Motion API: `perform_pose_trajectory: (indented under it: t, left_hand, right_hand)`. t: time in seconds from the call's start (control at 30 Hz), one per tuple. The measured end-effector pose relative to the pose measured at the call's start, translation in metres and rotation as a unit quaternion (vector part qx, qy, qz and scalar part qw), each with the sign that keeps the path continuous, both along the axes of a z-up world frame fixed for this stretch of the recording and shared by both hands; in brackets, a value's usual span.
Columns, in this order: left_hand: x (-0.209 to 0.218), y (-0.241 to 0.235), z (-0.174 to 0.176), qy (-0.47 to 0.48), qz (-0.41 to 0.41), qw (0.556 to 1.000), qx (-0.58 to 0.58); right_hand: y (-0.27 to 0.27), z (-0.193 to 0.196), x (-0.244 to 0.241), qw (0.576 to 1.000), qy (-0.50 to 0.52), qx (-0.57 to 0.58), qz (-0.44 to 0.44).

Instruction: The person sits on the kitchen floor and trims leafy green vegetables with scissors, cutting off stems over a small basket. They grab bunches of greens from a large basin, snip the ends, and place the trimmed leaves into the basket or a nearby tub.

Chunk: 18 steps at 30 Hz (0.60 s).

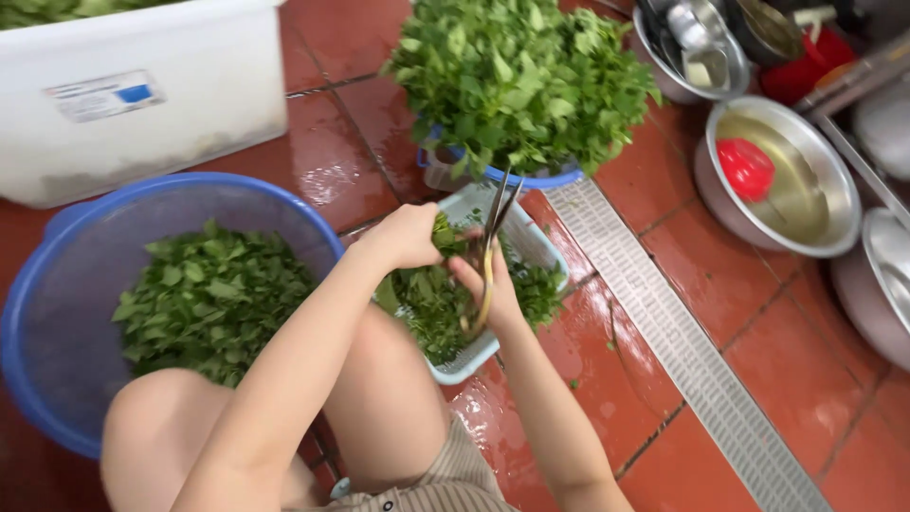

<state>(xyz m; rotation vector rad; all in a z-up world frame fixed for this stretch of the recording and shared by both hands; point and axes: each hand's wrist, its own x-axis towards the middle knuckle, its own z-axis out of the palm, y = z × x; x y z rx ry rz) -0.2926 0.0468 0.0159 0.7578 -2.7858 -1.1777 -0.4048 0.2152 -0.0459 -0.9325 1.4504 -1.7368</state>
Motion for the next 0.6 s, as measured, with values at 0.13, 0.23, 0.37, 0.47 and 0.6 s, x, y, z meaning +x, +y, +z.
perform_pose_trajectory:
  t: [0.13, 0.23, 0.37, 0.47, 0.6]
  left_hand:
    - [0.057, -0.023, 0.034, 0.037, 0.076, 0.993, -0.085]
    - [0.118, -0.040, 0.055, 0.014, 0.133, 0.987, -0.092]
    - [0.194, -0.050, 0.063, 0.081, 0.200, 0.975, -0.051]
    - [0.240, -0.052, 0.051, 0.202, 0.229, 0.951, -0.035]
    - [0.277, -0.057, 0.008, 0.313, 0.324, 0.891, 0.051]
  right_hand:
    - [-0.073, 0.051, 0.041, 0.997, 0.052, -0.037, 0.051]
    - [-0.118, 0.076, 0.080, 0.987, 0.079, -0.062, 0.128]
    - [-0.162, 0.100, 0.135, 0.967, 0.037, 0.015, 0.251]
    - [-0.200, 0.088, 0.165, 0.947, 0.028, -0.024, 0.319]
    - [-0.228, 0.078, 0.203, 0.929, -0.112, -0.061, 0.347]
